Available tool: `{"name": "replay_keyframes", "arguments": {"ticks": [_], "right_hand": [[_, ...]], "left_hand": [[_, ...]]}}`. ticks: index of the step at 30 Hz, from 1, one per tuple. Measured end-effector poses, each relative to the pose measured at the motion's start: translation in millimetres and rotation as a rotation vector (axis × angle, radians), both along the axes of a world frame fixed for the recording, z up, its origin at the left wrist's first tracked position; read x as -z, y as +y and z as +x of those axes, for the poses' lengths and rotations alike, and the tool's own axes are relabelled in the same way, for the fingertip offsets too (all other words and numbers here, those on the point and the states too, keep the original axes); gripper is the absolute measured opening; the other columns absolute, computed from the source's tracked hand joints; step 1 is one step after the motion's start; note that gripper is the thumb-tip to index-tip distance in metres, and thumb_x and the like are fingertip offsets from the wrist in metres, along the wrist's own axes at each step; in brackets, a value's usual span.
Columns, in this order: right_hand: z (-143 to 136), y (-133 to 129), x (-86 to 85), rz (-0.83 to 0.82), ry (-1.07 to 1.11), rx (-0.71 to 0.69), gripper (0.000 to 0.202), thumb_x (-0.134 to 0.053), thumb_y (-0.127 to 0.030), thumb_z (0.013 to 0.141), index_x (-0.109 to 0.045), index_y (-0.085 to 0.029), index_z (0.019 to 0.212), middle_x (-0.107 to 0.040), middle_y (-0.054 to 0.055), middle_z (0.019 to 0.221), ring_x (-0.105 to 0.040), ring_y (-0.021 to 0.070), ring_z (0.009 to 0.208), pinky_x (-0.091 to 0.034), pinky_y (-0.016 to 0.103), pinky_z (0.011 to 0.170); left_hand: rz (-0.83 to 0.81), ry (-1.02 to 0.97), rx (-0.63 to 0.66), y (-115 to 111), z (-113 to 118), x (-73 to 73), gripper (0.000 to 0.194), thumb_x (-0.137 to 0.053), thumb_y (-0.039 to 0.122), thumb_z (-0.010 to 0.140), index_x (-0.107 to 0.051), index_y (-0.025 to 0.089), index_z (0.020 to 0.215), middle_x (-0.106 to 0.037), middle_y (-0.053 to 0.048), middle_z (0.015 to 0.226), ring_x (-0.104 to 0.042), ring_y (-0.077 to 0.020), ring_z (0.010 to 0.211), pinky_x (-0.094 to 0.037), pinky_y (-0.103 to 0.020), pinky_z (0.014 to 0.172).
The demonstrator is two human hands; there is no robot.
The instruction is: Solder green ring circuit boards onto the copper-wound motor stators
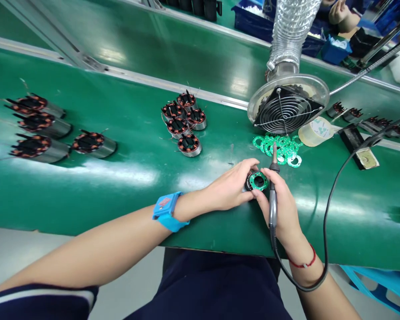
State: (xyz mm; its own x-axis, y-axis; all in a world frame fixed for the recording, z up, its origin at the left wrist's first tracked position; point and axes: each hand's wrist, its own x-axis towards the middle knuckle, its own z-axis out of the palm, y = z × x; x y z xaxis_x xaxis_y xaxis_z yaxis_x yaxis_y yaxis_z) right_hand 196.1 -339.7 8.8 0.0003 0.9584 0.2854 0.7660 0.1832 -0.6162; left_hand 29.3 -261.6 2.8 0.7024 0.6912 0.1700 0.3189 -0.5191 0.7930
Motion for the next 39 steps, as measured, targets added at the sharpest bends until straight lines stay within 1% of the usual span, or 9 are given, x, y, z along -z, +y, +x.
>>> {"name": "replay_keyframes", "arguments": {"ticks": [6, 13, 16, 18, 20, 26, 29, 32, 39], "right_hand": [[-1, 0, 1.5, 0.065, -0.032, 0.084, 0.040, -0.061, -0.041, 0.092, -0.054, -0.024, 0.128, -0.071, 0.010, 0.112, -0.069, 0.0259, 0.099, -0.057, 0.043, 0.086], [-6, -2, 5.9, 0.121, -0.097, 0.073, 0.038, -0.055, -0.039, 0.096, -0.053, -0.024, 0.131, -0.071, 0.010, 0.111, -0.068, 0.0258, 0.096, -0.057, 0.043, 0.084], [-7, -2, 6.4, 0.119, -0.088, 0.073, 0.040, -0.055, -0.038, 0.096, -0.051, -0.024, 0.133, -0.071, 0.010, 0.115, -0.068, 0.0256, 0.096, -0.056, 0.043, 0.084], [-7, -2, 6.3, 0.116, -0.084, 0.071, 0.040, -0.056, -0.039, 0.096, -0.051, -0.024, 0.133, -0.071, 0.010, 0.115, -0.068, 0.0257, 0.096, -0.056, 0.043, 0.084], [-8, -2, 6.0, 0.119, -0.082, 0.068, 0.040, -0.055, -0.039, 0.096, -0.052, -0.024, 0.132, -0.071, 0.011, 0.114, -0.067, 0.0257, 0.095, -0.056, 0.043, 0.084], [-7, -2, 5.9, 0.134, -0.083, 0.067, 0.038, -0.056, -0.038, 0.096, -0.052, -0.022, 0.130, -0.071, 0.011, 0.112, -0.067, 0.0258, 0.095, -0.055, 0.042, 0.084], [-7, -2, 6.3, 0.121, -0.108, 0.075, 0.037, -0.055, -0.040, 0.096, -0.053, -0.021, 0.128, -0.071, 0.011, 0.108, -0.066, 0.0263, 0.092, -0.055, 0.042, 0.081], [-9, -2, 6.6, 0.126, -0.125, 0.074, 0.036, -0.052, -0.041, 0.097, -0.054, -0.020, 0.127, -0.071, 0.011, 0.103, -0.065, 0.0260, 0.089, -0.055, 0.042, 0.079], [-12, -1, 8.0, 0.181, -0.142, 0.050, 0.032, -0.050, -0.036, 0.099, -0.056, -0.017, 0.124, -0.070, 0.012, 0.105, -0.064, 0.0261, 0.093, -0.053, 0.041, 0.081]], "left_hand": [[0.187, 0.181, -0.065, -11, -5, -9.7, 0.023, -0.057, 0.021, 0.091, -0.050, 0.016, 0.113, -0.063, -0.012, 0.112, -0.062, -0.0283, 0.107, -0.053, -0.048, 0.094], [-0.040, 0.107, -0.145, -26, -4, -12.3, 0.056, -0.053, 0.018, 0.092, -0.033, 0.014, 0.144, -0.052, -0.018, 0.145, -0.052, -0.0264, 0.133, -0.048, -0.045, 0.107], [0.158, 0.129, -0.151, -20, -9, -10.6, 0.038, -0.045, 0.012, 0.093, -0.047, 0.015, 0.132, -0.061, -0.015, 0.131, -0.059, -0.0248, 0.121, -0.050, -0.043, 0.100], [0.369, 0.195, -0.097, -12, -12, -9.4, 0.025, -0.040, 0.013, 0.097, -0.057, 0.016, 0.116, -0.067, -0.012, 0.116, -0.063, -0.0237, 0.107, -0.051, -0.041, 0.091], [0.528, 0.256, -0.025, -4, -15, -8.4, 0.025, -0.037, 0.016, 0.101, -0.061, 0.016, 0.108, -0.070, -0.011, 0.104, -0.064, -0.0220, 0.094, -0.049, -0.037, 0.083], [0.633, 0.233, 0.119, 17, -20, -7.1, 0.033, -0.032, 0.019, 0.104, -0.065, 0.015, 0.106, -0.072, -0.011, 0.101, -0.065, -0.0197, 0.092, -0.048, -0.033, 0.083], [0.519, 0.160, 0.148, 25, -22, -6.2, 0.032, -0.034, 0.018, 0.103, -0.066, 0.016, 0.104, -0.072, -0.011, 0.100, -0.065, -0.0190, 0.091, -0.048, -0.033, 0.084], [0.273, 0.127, 0.092, 30, -19, -8.1, 0.026, -0.041, 0.021, 0.099, -0.066, 0.017, 0.096, -0.071, -0.007, 0.091, -0.063, -0.0174, 0.085, -0.048, -0.030, 0.081], [-0.629, 0.017, -0.076, 28, -1, -19.8, 0.020, -0.052, 0.030, 0.089, -0.055, 0.016, 0.075, -0.052, 0.004, 0.059, -0.047, -0.0090, 0.052, -0.039, -0.021, 0.052]]}}
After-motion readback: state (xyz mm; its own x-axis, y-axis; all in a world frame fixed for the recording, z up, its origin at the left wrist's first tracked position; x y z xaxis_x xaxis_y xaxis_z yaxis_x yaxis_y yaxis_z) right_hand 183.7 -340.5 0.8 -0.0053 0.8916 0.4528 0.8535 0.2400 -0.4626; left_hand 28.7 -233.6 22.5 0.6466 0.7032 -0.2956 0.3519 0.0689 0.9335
